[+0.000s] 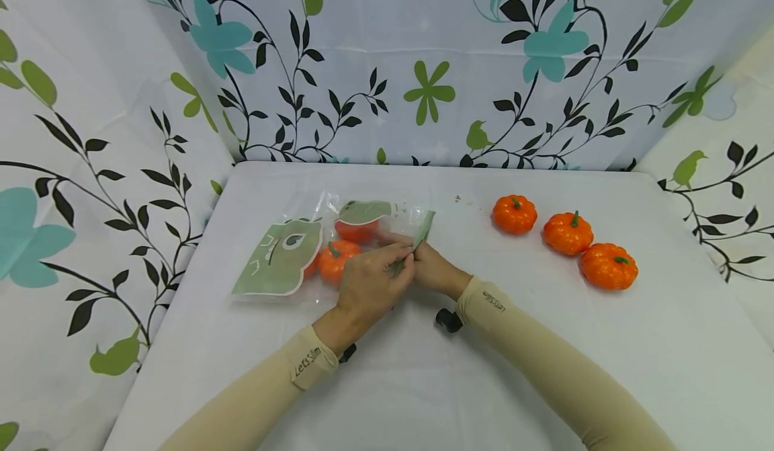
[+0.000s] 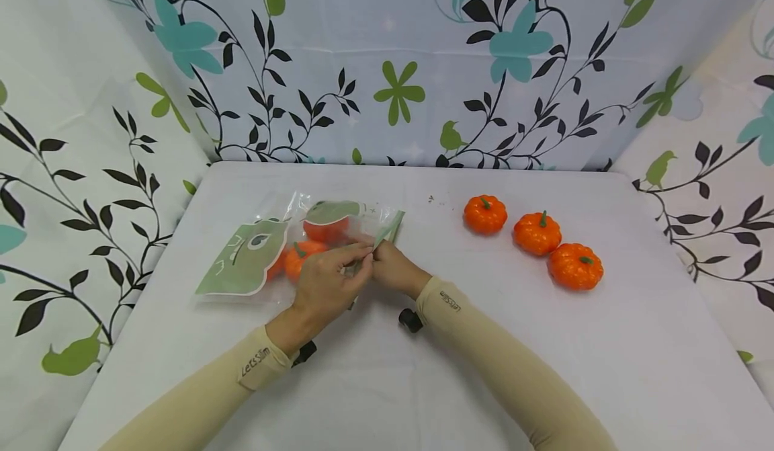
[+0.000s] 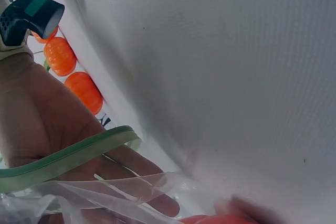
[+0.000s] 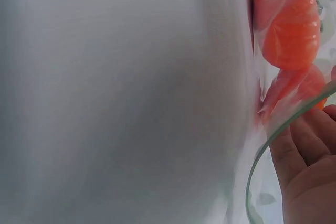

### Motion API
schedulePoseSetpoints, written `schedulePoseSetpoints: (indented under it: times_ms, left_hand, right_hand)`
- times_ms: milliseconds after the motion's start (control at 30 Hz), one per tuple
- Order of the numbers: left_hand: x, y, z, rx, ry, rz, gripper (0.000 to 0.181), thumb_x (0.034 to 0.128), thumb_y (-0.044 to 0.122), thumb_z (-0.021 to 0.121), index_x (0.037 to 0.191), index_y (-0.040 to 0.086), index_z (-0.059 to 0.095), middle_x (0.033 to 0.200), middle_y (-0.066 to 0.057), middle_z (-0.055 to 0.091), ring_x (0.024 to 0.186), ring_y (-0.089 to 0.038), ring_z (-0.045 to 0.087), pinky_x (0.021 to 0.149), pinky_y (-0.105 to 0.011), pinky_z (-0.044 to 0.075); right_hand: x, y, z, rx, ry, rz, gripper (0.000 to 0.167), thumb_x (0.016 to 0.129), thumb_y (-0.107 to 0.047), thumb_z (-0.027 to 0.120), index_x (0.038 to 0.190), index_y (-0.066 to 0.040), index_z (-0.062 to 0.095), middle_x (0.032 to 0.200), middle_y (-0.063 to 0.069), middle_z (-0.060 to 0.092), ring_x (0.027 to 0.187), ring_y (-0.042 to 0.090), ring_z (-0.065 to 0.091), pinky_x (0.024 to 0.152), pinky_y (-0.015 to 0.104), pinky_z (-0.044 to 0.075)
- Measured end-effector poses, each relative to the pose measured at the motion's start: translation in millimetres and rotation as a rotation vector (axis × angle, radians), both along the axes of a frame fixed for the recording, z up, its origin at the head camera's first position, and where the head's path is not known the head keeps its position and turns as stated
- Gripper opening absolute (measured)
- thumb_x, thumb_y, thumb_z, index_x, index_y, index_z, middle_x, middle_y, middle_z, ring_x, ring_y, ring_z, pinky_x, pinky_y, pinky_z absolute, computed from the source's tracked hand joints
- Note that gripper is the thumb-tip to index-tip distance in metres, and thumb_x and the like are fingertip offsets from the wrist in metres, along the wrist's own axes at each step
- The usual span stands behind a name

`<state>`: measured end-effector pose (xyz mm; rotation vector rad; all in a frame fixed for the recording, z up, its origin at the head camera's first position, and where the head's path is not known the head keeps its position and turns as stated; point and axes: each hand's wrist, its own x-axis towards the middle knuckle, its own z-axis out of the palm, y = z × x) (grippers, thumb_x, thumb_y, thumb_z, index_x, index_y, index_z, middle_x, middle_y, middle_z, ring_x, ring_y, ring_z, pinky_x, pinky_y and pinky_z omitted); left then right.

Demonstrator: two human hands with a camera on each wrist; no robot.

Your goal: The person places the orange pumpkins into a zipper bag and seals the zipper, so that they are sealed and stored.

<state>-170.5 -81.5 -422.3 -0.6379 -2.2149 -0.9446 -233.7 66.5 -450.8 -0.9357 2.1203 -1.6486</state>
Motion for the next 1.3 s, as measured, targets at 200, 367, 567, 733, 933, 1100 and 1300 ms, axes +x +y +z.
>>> schedulePoseSetpoints:
  times_ms: [200, 367, 567, 733, 933, 1100, 1300]
  left_hand:
    - [-0.9, 2.0, 0.3, -0.01, 0.009, -0.008, 0.016, 0.0856, 0.008, 0.07, 0.096, 0.003, 0.08, 0.097, -0.007, 0.077, 0.086, -0.021, 0.075, 0.069, -0.034, 0.06]
    - [-2.2, 1.6, 0.8, -0.012, 0.019, 0.002, 0.019, 0.0855, 0.006, 0.068, 0.1, 0.001, 0.08, 0.099, -0.008, 0.077, 0.09, -0.022, 0.075, 0.07, -0.034, 0.061]
    - [-3.3, 2.4, 0.3, -0.017, -0.018, 0.016, 0.02, 0.0866, 0.007, 0.068, 0.102, 0.0, 0.08, 0.099, -0.009, 0.077, 0.088, -0.022, 0.075, 0.069, -0.033, 0.06]
    - [-3.5, 5.1, 0.3, -0.007, -0.052, 0.028, 0.021, 0.086, 0.007, 0.069, 0.102, 0.001, 0.08, 0.099, -0.008, 0.077, 0.088, -0.022, 0.075, 0.069, -0.032, 0.06]
    - [-2.2, 8.1, -1.2, -0.011, -0.079, 0.028, 0.021, 0.0862, 0.007, 0.069, 0.103, 0.002, 0.08, 0.101, -0.007, 0.077, 0.088, -0.021, 0.075, 0.066, -0.03, 0.06]
    - [-1.5, 7.8, -1.5, -0.032, -0.09, 0.03, 0.021, 0.0863, 0.008, 0.07, 0.104, 0.002, 0.079, 0.102, -0.007, 0.076, 0.089, -0.021, 0.075, 0.067, -0.028, 0.059]
    - [-1.4, 6.7, -2.4, -0.038, -0.082, 0.031, 0.021, 0.0865, 0.009, 0.07, 0.104, 0.002, 0.079, 0.101, -0.007, 0.076, 0.086, -0.021, 0.075, 0.067, -0.029, 0.059]
  right_hand:
    - [8.5, 26, 4.2, 0.142, 0.025, -0.109, 0.039, 0.098, -0.007, 0.057, 0.135, 0.004, 0.06, 0.139, 0.012, 0.06, 0.124, 0.025, 0.058, 0.104, 0.041, 0.047]
    - [13.6, 55, 9.2, 0.16, 0.069, -0.193, 0.048, 0.096, -0.011, 0.068, 0.142, -0.004, 0.057, 0.142, 0.008, 0.059, 0.129, 0.026, 0.057, 0.108, 0.044, 0.043]
    - [11.6, 88, 23.6, 0.246, 0.234, -0.319, 0.057, 0.09, -0.015, 0.077, 0.143, -0.012, 0.059, 0.137, 0.008, 0.063, 0.124, 0.03, 0.06, 0.105, 0.048, 0.046]
    - [1.0, 109, 42.0, 0.405, 0.364, -0.416, 0.075, 0.085, -0.022, 0.083, 0.151, -0.015, 0.049, 0.148, 0.007, 0.054, 0.134, 0.028, 0.05, 0.108, 0.053, 0.042]
    - [-22.2, 134, 65.7, 0.602, 0.404, -0.491, 0.12, 0.073, -0.028, 0.092, 0.164, -0.018, 0.014, 0.168, 0.006, 0.015, 0.152, 0.032, 0.019, 0.114, 0.059, 0.029]
    - [-45.6, 154, 74.7, 0.692, 0.366, -0.49, 0.141, 0.066, -0.027, 0.097, 0.163, -0.017, -0.004, 0.17, 0.004, -0.004, 0.154, 0.033, 0.007, 0.116, 0.059, 0.023]
    - [-64.6, 176, 66.6, 0.786, 0.264, -0.435, 0.143, 0.066, -0.027, 0.096, 0.162, -0.011, -0.01, 0.169, 0.015, -0.005, 0.152, 0.041, 0.009, 0.117, 0.06, 0.018]
